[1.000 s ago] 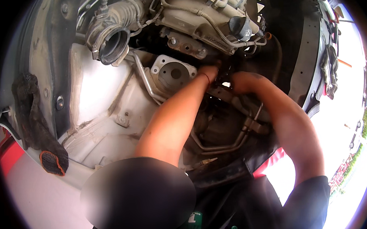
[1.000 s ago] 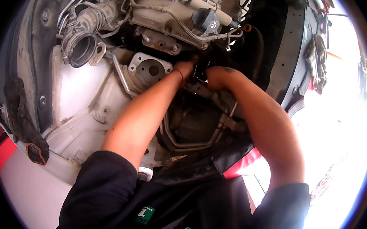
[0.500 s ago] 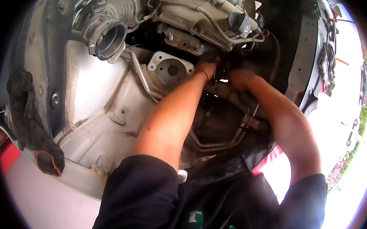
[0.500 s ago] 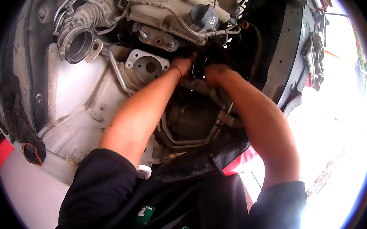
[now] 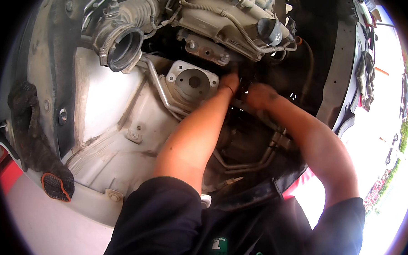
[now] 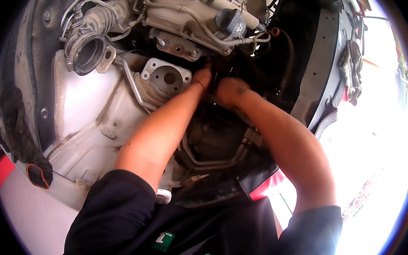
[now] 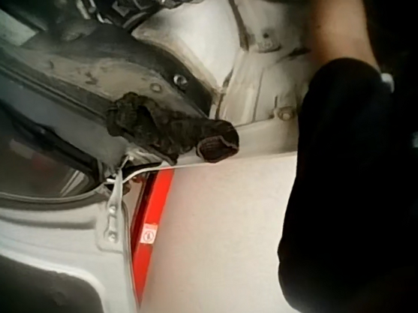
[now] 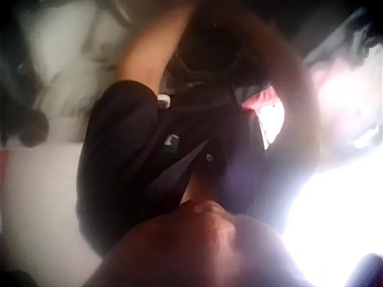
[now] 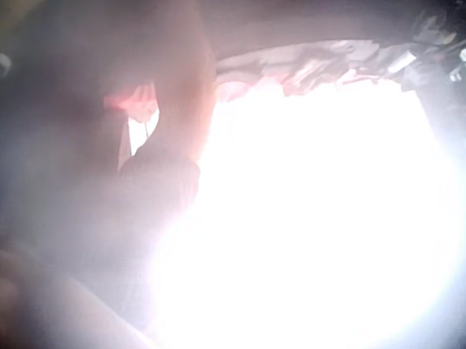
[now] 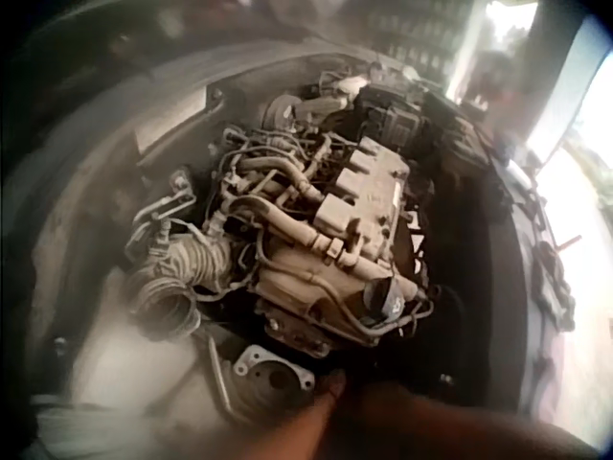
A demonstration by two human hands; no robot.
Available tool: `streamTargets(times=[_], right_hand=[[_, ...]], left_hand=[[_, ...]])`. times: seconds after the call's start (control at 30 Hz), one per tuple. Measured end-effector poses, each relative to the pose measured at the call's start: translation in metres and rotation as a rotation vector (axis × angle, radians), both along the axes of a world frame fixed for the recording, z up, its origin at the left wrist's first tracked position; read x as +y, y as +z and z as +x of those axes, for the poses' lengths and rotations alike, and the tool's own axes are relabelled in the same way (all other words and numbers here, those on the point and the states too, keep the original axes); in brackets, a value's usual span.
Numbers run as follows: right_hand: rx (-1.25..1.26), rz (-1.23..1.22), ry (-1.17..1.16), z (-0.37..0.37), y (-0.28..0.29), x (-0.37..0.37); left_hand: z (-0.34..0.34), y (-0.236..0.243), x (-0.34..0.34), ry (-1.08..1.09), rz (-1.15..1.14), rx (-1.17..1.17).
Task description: The person works inside the engine bay of a vehicle, using a socket wrench to loosen or tighten a bolt near the engine block. The person periodically reaches for a different tool from a set resting on the vehicle's frame and continues working in the same area.
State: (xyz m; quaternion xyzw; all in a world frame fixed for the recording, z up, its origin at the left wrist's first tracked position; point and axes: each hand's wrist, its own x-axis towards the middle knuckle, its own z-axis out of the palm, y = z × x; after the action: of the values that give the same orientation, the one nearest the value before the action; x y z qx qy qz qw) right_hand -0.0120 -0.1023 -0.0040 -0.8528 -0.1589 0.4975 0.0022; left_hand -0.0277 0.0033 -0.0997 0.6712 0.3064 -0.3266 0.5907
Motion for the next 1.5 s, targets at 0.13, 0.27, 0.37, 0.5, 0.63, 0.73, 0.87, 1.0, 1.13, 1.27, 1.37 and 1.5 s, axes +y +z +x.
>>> streamTargets(times=[0.13, 0.27, 0.37, 0.5, 0.63, 0.73, 0.87, 1.0, 1.13, 1.27, 1.37, 1.5], right_hand=[[-0.004, 0.003, -0.08, 0.012, 0.01, -0.007], [-0.094, 0.111, 0.088, 0.007, 0.01, -0.007], [-0.055, 0.104, 0.094, 0.013, 0.005, -0.023], [-0.072, -0.009, 0.213, 0.003, 0.011, -0.014], [-0.09, 0.071, 0.162, 0.0, 0.017, 0.005], [-0.289, 0.293, 0.786, 0.014, 0.005, 0.006], [0.19, 0.136, -0.258, 0.021, 0.044, 0.019], [-0.038, -0.083, 0.252, 0.02, 0.023, -0.009], [-0.06, -0.115, 0.358, 0.012, 0.014, -0.01], [-0.222, 0.359, 0.363, 0.012, 0.042, 0.015], [-0.181, 0.248, 0.061, 0.015, 0.062, 0.032], [-0.042, -0.012, 0.203, 0.015, 0.006, -0.017]], left_hand=[[-0.001, 0.016, -0.005, 0.406, -0.346, 0.148], [-0.002, 0.0, -0.001, 0.492, -0.596, 0.185], [0.001, 0.001, -0.011, 0.579, -0.603, 0.13], [0.006, -0.028, -0.013, 0.629, -0.514, 0.095], [0.003, -0.078, -0.006, 0.57, -0.317, -0.011], [0.003, -0.067, -0.013, 0.497, -0.272, -0.129], [0.004, -0.032, -0.019, 0.574, -0.43, -0.01], [0.005, -0.064, -0.01, 0.598, -0.445, -0.005], [0.005, -0.077, -0.018, 0.592, -0.391, -0.003], [0.006, -0.081, -0.018, 0.549, -0.374, 0.01], [0.001, -0.056, -0.02, 0.553, -0.437, 0.028], [0.001, -0.067, -0.005, 0.553, -0.437, 0.027]])
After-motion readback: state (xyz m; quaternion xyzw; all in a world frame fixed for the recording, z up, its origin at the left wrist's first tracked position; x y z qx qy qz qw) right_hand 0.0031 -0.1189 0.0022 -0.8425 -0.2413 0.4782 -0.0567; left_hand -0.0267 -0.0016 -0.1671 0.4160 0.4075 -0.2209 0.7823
